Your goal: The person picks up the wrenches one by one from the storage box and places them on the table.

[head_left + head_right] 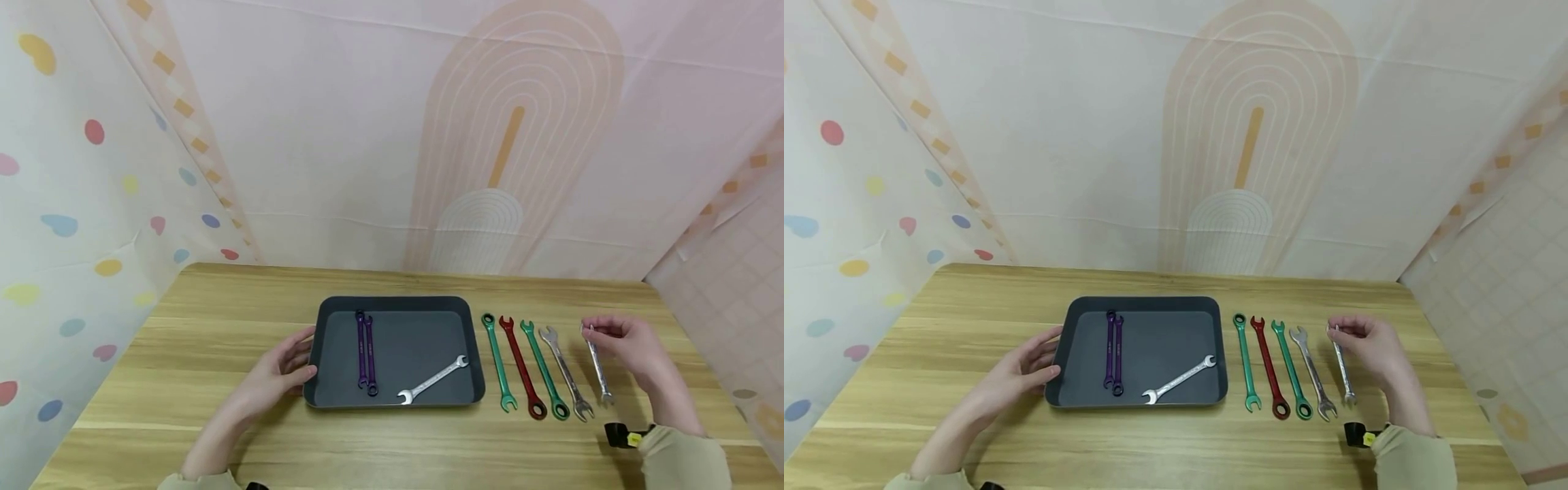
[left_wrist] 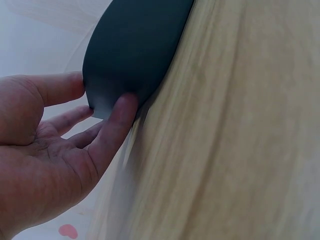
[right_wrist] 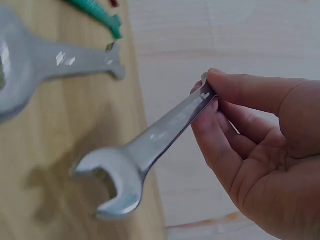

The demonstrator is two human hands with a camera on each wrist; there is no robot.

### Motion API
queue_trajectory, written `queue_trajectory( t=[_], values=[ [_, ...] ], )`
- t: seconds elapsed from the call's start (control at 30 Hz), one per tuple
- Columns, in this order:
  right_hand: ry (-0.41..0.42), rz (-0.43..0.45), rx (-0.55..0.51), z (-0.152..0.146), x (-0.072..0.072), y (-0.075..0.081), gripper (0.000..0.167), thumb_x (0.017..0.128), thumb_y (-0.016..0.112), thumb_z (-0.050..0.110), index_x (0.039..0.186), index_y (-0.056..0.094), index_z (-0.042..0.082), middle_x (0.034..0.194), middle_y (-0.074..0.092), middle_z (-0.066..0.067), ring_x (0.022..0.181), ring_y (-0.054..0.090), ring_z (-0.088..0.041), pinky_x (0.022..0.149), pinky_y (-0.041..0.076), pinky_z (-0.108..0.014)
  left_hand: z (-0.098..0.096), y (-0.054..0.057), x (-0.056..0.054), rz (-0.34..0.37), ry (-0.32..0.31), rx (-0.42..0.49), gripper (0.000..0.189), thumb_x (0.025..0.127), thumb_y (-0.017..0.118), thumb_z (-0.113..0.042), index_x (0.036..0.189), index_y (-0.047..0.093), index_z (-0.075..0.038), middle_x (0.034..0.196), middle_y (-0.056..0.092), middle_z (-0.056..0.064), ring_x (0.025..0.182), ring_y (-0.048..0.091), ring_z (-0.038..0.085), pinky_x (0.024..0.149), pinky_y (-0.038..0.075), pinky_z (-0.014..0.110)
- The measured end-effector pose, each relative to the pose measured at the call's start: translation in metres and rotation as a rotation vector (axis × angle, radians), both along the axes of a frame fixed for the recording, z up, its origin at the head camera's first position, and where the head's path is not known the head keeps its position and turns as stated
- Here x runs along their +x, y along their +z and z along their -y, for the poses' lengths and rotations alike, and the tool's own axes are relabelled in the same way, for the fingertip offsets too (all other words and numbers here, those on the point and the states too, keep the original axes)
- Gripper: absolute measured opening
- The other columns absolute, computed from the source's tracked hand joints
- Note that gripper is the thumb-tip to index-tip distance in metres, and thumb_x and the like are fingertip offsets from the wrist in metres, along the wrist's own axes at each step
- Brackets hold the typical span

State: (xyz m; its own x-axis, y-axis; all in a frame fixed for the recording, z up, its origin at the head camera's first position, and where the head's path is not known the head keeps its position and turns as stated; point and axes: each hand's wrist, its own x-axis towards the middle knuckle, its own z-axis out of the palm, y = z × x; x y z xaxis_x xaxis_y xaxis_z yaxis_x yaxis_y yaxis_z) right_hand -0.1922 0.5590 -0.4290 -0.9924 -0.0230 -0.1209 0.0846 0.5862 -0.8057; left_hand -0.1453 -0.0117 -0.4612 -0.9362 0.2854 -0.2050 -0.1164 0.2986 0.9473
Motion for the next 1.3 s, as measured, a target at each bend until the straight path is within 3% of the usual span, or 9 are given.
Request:
queue_trajectory(
  t=[0.13,0.3,0.53,0.7,0.97,1.3],
  values=[
    [-0.009,0.020,0.103,-0.002,-0.002,-0.004,0.041,0.105,0.065,0.020,0.128,0.064,-0.014,0.100,0.073,0.013,0.085,0.058,0.011,0.074,0.054,-0.016,0.000,0.000,0.000,-0.006,-0.002,-0.001,0.076,0.106,0.060,-0.011,0.168,0.017,-0.005,0.167,0.031,0.034,0.152,0.040,0.052,0.088,0.059,0.031],
    [-0.004,0.051,0.120,-0.002,-0.003,-0.006,0.042,0.106,0.063,0.021,0.130,0.063,-0.013,0.111,0.077,-0.008,0.084,0.059,0.008,0.073,0.055,-0.018,0.000,-0.001,0.000,0.009,0.019,0.006,0.075,0.105,0.061,-0.010,0.168,0.020,-0.007,0.168,0.031,0.032,0.153,0.038,0.051,0.090,0.058,0.028],
    [0.015,0.068,0.194,-0.001,-0.005,-0.009,0.043,0.106,0.062,0.022,0.132,0.063,-0.012,0.115,0.075,-0.021,0.083,0.058,0.005,0.070,0.053,-0.019,0.000,-0.001,0.001,-0.007,0.007,0.008,0.075,0.106,0.060,-0.009,0.168,0.019,-0.005,0.166,0.032,0.035,0.152,0.040,0.052,0.087,0.059,0.030],
    [0.055,0.066,0.236,-0.002,-0.006,-0.012,0.041,0.105,0.063,0.015,0.134,0.061,-0.013,0.125,0.071,-0.030,0.091,0.060,0.000,0.073,0.052,-0.017,-0.001,0.000,0.001,0.006,0.009,0.007,0.075,0.106,0.060,-0.009,0.168,0.018,-0.005,0.167,0.032,0.034,0.152,0.040,0.051,0.088,0.059,0.029],
    [0.099,0.011,0.282,-0.001,-0.007,-0.017,0.034,0.101,0.063,0.004,0.128,0.064,-0.016,0.114,0.073,-0.030,0.093,0.065,-0.011,0.071,0.051,-0.018,-0.001,-0.001,0.000,0.002,0.010,0.006,0.075,0.106,0.060,-0.009,0.168,0.018,-0.004,0.167,0.031,0.034,0.152,0.040,0.051,0.087,0.058,0.027],
    [0.108,-0.020,0.355,0.002,-0.009,-0.019,0.031,0.099,0.064,0.005,0.124,0.067,-0.013,0.109,0.073,-0.026,0.095,0.068,-0.023,0.072,0.051,-0.024,-0.001,0.000,0.000,-0.016,0.007,0.005,0.074,0.106,0.060,-0.008,0.167,0.019,-0.003,0.166,0.033,0.035,0.151,0.041,0.052,0.088,0.058,0.025]
  ],
)
